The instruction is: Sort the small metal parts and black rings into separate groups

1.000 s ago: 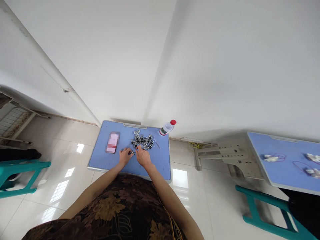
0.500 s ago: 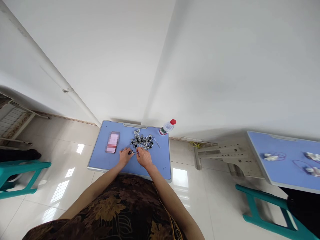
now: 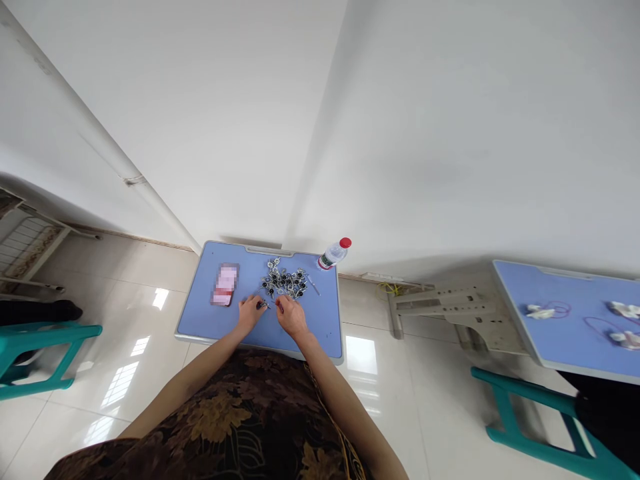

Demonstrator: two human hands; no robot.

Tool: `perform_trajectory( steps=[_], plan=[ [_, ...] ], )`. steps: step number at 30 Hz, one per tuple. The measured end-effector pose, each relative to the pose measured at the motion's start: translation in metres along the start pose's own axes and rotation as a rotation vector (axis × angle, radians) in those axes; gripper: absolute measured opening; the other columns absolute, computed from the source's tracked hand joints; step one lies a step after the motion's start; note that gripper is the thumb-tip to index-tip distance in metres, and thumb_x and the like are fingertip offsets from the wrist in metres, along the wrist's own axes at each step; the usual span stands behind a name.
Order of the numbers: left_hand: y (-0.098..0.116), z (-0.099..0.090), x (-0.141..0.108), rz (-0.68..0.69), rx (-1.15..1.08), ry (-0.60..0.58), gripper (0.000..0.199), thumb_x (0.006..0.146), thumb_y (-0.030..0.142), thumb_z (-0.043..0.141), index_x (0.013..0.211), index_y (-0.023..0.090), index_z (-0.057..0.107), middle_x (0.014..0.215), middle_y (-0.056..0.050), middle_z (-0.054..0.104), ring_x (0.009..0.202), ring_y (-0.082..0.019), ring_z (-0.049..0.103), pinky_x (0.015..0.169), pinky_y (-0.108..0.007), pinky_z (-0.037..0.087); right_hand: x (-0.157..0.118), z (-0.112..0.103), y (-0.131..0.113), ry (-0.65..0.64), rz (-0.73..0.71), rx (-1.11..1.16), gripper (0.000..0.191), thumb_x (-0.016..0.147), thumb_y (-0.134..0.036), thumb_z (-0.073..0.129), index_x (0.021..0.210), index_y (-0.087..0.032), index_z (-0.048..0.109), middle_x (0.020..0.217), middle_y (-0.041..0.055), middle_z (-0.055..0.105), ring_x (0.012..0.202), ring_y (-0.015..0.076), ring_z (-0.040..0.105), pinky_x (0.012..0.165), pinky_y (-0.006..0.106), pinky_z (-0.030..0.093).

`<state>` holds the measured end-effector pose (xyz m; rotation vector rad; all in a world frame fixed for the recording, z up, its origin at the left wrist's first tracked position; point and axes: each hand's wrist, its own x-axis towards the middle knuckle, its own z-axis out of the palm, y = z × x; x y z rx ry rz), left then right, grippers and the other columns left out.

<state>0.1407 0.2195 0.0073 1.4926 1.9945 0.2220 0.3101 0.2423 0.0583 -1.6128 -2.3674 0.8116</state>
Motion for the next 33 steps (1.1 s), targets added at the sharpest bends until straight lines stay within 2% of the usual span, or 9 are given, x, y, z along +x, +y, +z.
perform_trajectory(
  steps=[3,5,8,13,18,23,33],
  plan=[
    [-0.001,0.000,0.000,0.007,-0.005,-0.004,0.014,0.091,0.030,0.067,0.103,0.022,0.071,0.112,-0.006,0.071,0.106,-0.023,0.062,0.099,-0.037,0.038,0.000,0.001,0.009,0.062,0.052,0.069,0.021,0.095,-0.019,0.045,0.093,-0.018,0.065,0.096,0.0076,0.067,0.081,0.0185,0.061,0.076,0.028,0.046],
    [-0.001,0.000,-0.001,0.012,-0.006,-0.008,0.015,0.091,0.030,0.067,0.104,0.022,0.071,0.113,-0.006,0.071,0.107,-0.023,0.062,0.098,-0.037,0.038,0.002,0.002,0.012,0.054,0.093,0.050,0.020,0.099,-0.025,0.047,0.091,-0.018,0.064,0.096,0.0086,0.066,0.083,0.0192,0.061,0.076,0.028,0.046],
    [-0.002,0.000,-0.003,0.024,0.005,-0.014,0.016,0.092,0.029,0.067,0.105,0.022,0.071,0.114,-0.007,0.070,0.108,-0.023,0.062,0.098,-0.037,0.038,0.007,0.008,0.009,-0.044,0.144,-0.034,0.019,0.101,-0.025,0.047,0.099,-0.017,0.063,0.106,0.0113,0.068,0.088,0.0205,0.064,0.076,0.028,0.046],
    [-0.002,0.003,-0.005,0.045,0.047,-0.029,0.014,0.093,0.028,0.065,0.103,0.021,0.072,0.113,-0.008,0.070,0.112,-0.024,0.061,0.096,-0.036,0.038,0.018,0.026,-0.011,-0.247,0.124,-0.144,0.025,0.100,-0.014,0.045,0.118,-0.017,0.061,0.119,0.0125,0.070,0.104,0.0224,0.068,0.081,0.027,0.048],
    [-0.003,0.006,-0.004,0.041,0.067,-0.039,0.013,0.093,0.030,0.066,0.103,0.023,0.071,0.113,-0.007,0.070,0.112,-0.024,0.061,0.094,-0.036,0.038,0.024,0.034,-0.019,-0.363,0.142,-0.267,0.024,0.101,-0.017,0.047,0.117,-0.018,0.066,0.120,0.0152,0.071,0.107,0.0252,0.070,0.083,0.030,0.051],
    [-0.004,0.006,-0.003,0.053,0.084,-0.043,0.012,0.094,0.031,0.065,0.102,0.023,0.070,0.111,-0.006,0.069,0.111,-0.024,0.061,0.093,-0.036,0.037,0.027,0.035,-0.017,-0.377,0.122,-0.288,0.026,0.101,-0.016,0.046,0.116,-0.015,0.067,0.119,0.0179,0.072,0.107,0.0263,0.071,0.086,0.032,0.052],
    [-0.002,0.004,-0.003,0.045,0.106,-0.068,0.016,0.094,0.031,0.062,0.104,0.023,0.071,0.113,-0.008,0.069,0.111,-0.025,0.062,0.094,-0.037,0.038,0.029,0.034,-0.019,-0.384,0.092,-0.325,0.029,0.100,-0.013,0.044,0.116,-0.017,0.069,0.118,0.0167,0.073,0.107,0.0261,0.072,0.086,0.032,0.053]
  ],
)
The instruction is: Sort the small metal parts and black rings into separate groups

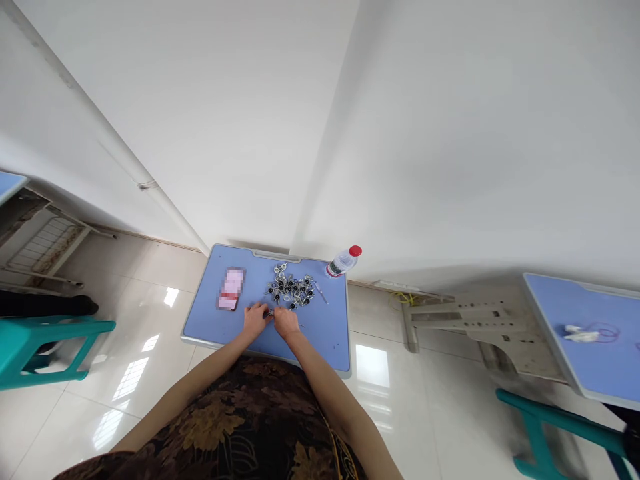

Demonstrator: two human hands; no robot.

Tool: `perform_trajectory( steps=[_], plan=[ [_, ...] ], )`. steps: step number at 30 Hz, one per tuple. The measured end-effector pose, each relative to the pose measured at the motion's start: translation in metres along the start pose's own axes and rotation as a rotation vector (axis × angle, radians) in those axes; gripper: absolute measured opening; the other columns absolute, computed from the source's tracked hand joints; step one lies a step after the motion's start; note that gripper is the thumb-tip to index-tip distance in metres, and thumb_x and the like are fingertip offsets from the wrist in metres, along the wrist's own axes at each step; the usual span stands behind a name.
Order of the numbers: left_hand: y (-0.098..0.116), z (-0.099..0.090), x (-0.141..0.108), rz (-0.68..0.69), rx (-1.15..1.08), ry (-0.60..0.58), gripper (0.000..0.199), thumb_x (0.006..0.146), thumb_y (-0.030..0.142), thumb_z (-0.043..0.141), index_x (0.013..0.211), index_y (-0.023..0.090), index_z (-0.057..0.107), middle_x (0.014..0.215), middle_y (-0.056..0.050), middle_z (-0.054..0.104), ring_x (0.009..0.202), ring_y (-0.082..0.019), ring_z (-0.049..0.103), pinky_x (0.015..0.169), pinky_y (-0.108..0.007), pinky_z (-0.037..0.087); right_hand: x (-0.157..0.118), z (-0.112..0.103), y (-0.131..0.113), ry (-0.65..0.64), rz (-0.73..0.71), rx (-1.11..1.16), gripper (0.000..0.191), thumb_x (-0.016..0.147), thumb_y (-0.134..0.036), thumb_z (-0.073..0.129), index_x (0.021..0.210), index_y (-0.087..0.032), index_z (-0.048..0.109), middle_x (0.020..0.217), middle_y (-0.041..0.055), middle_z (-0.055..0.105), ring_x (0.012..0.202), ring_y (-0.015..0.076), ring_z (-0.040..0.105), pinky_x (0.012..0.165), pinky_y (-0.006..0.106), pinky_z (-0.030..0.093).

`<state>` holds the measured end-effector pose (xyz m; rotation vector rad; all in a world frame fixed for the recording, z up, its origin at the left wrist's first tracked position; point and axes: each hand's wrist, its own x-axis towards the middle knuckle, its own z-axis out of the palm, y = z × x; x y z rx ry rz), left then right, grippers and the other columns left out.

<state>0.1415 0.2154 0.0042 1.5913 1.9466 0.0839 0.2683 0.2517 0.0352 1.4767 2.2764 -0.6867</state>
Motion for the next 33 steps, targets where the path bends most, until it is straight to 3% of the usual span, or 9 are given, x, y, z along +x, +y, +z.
perform_trajectory(
  steps=[14,23,33],
  plan=[
    [0.004,-0.001,-0.001,0.006,0.049,0.003,0.016,0.095,0.028,0.060,0.106,0.021,0.070,0.113,-0.010,0.068,0.110,-0.028,0.062,0.093,-0.040,0.039,0.003,0.003,0.000,0.035,-0.014,0.059,0.024,0.098,-0.014,0.050,0.111,-0.014,0.070,0.115,0.0184,0.074,0.108,0.0270,0.071,0.086,0.030,0.050],
    [0.001,-0.001,0.000,0.018,0.072,-0.025,0.020,0.095,0.035,0.065,0.111,0.023,0.069,0.118,-0.008,0.069,0.114,-0.026,0.062,0.094,-0.037,0.040,0.006,-0.001,0.020,0.097,0.274,0.261,0.024,0.099,-0.018,0.049,0.100,-0.016,0.073,0.102,0.0121,0.077,0.097,0.0220,0.071,0.072,0.025,0.044],
    [-0.006,-0.001,-0.005,0.062,0.056,-0.062,0.021,0.096,0.028,0.063,0.116,0.021,0.067,0.121,-0.008,0.069,0.117,-0.024,0.061,0.099,-0.035,0.043,0.020,0.011,0.029,0.150,0.302,0.449,0.023,0.098,-0.018,0.053,0.088,-0.016,0.074,0.089,0.0096,0.076,0.087,0.0195,0.069,0.070,0.024,0.040]
  ],
)
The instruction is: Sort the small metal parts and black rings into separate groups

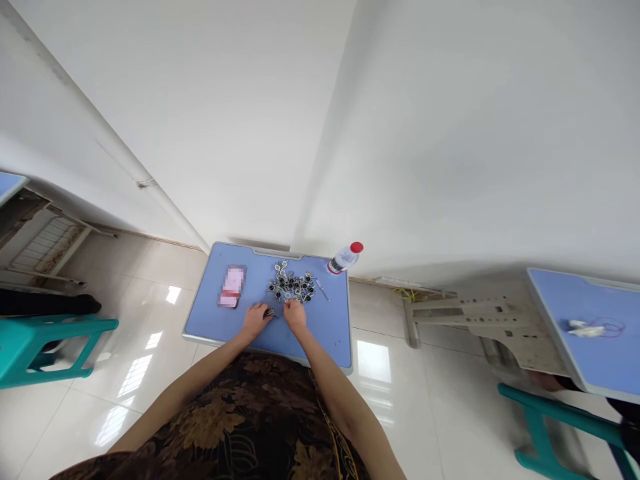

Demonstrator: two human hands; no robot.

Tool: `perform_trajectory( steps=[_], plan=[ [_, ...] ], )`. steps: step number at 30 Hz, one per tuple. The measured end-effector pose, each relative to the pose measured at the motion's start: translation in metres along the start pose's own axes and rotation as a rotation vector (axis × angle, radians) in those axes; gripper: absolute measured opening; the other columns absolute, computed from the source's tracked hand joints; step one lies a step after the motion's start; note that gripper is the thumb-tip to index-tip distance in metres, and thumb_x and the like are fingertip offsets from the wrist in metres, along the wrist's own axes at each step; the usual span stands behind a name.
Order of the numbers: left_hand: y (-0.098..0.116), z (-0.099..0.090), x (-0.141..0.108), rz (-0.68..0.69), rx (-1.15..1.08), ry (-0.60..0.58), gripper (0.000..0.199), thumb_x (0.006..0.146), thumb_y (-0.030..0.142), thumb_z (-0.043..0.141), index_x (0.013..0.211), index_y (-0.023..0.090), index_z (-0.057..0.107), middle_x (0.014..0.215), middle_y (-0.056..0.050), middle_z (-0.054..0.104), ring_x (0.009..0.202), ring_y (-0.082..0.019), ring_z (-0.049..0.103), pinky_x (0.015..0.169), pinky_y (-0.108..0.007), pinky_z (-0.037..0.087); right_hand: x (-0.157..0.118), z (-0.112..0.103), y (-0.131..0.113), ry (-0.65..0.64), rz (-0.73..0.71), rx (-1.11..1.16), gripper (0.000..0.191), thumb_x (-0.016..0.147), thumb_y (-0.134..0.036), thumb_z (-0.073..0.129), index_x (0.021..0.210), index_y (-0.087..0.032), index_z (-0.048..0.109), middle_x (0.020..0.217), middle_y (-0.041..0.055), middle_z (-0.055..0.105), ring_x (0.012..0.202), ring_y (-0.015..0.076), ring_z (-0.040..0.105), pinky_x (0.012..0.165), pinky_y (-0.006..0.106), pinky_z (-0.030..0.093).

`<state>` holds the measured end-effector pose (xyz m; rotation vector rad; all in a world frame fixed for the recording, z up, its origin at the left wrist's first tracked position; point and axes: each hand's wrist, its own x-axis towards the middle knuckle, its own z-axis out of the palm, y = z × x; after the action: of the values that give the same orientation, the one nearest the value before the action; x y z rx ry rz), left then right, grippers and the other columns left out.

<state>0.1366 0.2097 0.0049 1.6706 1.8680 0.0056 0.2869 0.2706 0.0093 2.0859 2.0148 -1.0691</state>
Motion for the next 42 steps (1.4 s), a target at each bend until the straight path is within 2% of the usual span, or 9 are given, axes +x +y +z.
perform_trajectory(
  steps=[3,6,12,17,23,28,31,35,42],
  plan=[
    [-0.002,0.001,-0.002,0.023,-0.047,0.030,0.023,0.095,0.022,0.062,0.118,0.021,0.067,0.121,-0.008,0.069,0.117,-0.024,0.062,0.099,-0.035,0.045,-0.003,0.004,0.004,0.011,-0.038,-0.015,0.019,0.096,-0.017,0.054,0.093,-0.017,0.073,0.091,0.0094,0.076,0.087,0.0201,0.069,0.071,0.025,0.041],
    [-0.003,0.001,-0.005,0.036,-0.087,0.059,0.025,0.094,0.018,0.061,0.118,0.023,0.068,0.120,-0.008,0.069,0.115,-0.024,0.063,0.098,-0.036,0.047,-0.011,0.010,0.007,-0.033,-0.107,-0.027,0.017,0.093,-0.014,0.057,0.101,-0.018,0.071,0.099,0.0079,0.076,0.093,0.0199,0.069,0.075,0.024,0.042],
    [-0.004,0.001,-0.006,0.041,-0.169,0.084,0.024,0.093,0.016,0.060,0.112,0.023,0.072,0.116,-0.008,0.070,0.109,-0.023,0.065,0.096,-0.034,0.048,-0.027,0.019,0.004,-0.144,-0.173,-0.049,0.036,0.090,-0.012,0.059,0.125,-0.019,0.064,0.115,0.0075,0.075,0.109,0.0208,0.069,0.085,0.024,0.045],
    [-0.004,0.007,-0.002,0.001,-0.257,0.082,0.024,0.092,0.014,0.057,0.109,0.021,0.073,0.114,-0.009,0.072,0.103,-0.021,0.066,0.093,-0.032,0.049,-0.032,0.019,-0.007,-0.142,-0.207,-0.116,0.033,0.094,-0.013,0.054,0.125,-0.020,0.064,0.122,0.0099,0.073,0.112,0.0221,0.068,0.087,0.027,0.045],
    [-0.009,0.018,0.005,-0.023,-0.441,0.125,0.022,0.084,0.007,0.061,0.101,0.017,0.072,0.102,-0.008,0.074,0.095,-0.020,0.067,0.090,-0.032,0.051,-0.035,0.021,-0.014,-0.114,-0.203,-0.129,0.032,0.097,-0.013,0.050,0.126,-0.019,0.063,0.121,0.0122,0.073,0.110,0.0235,0.068,0.084,0.027,0.045],
    [-0.011,0.023,0.010,-0.040,-0.552,0.145,0.025,0.076,0.001,0.060,0.093,0.016,0.071,0.090,-0.004,0.073,0.085,-0.017,0.065,0.087,-0.031,0.051,-0.032,0.026,-0.013,-0.103,-0.147,-0.076,0.028,0.096,-0.015,0.053,0.120,-0.019,0.066,0.115,0.0104,0.074,0.105,0.0215,0.069,0.080,0.025,0.043],
    [-0.010,0.023,0.010,-0.041,-0.572,0.136,0.024,0.073,0.001,0.060,0.090,0.015,0.071,0.085,-0.004,0.072,0.081,-0.017,0.064,0.084,-0.030,0.051,-0.028,0.027,-0.012,-0.103,-0.098,-0.039,0.021,0.097,-0.018,0.052,0.107,-0.018,0.070,0.106,0.0094,0.075,0.099,0.0205,0.069,0.077,0.025,0.042],
    [-0.009,0.017,0.009,-0.077,-0.613,0.123,0.024,0.077,0.006,0.058,0.094,0.013,0.072,0.087,-0.006,0.074,0.084,-0.018,0.065,0.086,-0.030,0.051,-0.024,0.027,-0.011,-0.093,-0.062,0.045,0.015,0.092,-0.018,0.056,0.090,-0.020,0.071,0.094,0.0075,0.074,0.092,0.0202,0.067,0.076,0.024,0.042],
    [-0.014,0.012,0.008,-0.135,-0.662,0.087,0.034,0.079,0.006,0.047,0.098,0.014,0.074,0.093,-0.007,0.077,0.084,-0.020,0.069,0.086,-0.031,0.053,-0.028,0.023,-0.003,-0.081,-0.040,0.326,0.011,0.080,-0.015,0.062,0.070,-0.020,0.061,0.075,0.0027,0.068,0.080,0.0187,0.060,0.073,0.027,0.042]
  ],
)
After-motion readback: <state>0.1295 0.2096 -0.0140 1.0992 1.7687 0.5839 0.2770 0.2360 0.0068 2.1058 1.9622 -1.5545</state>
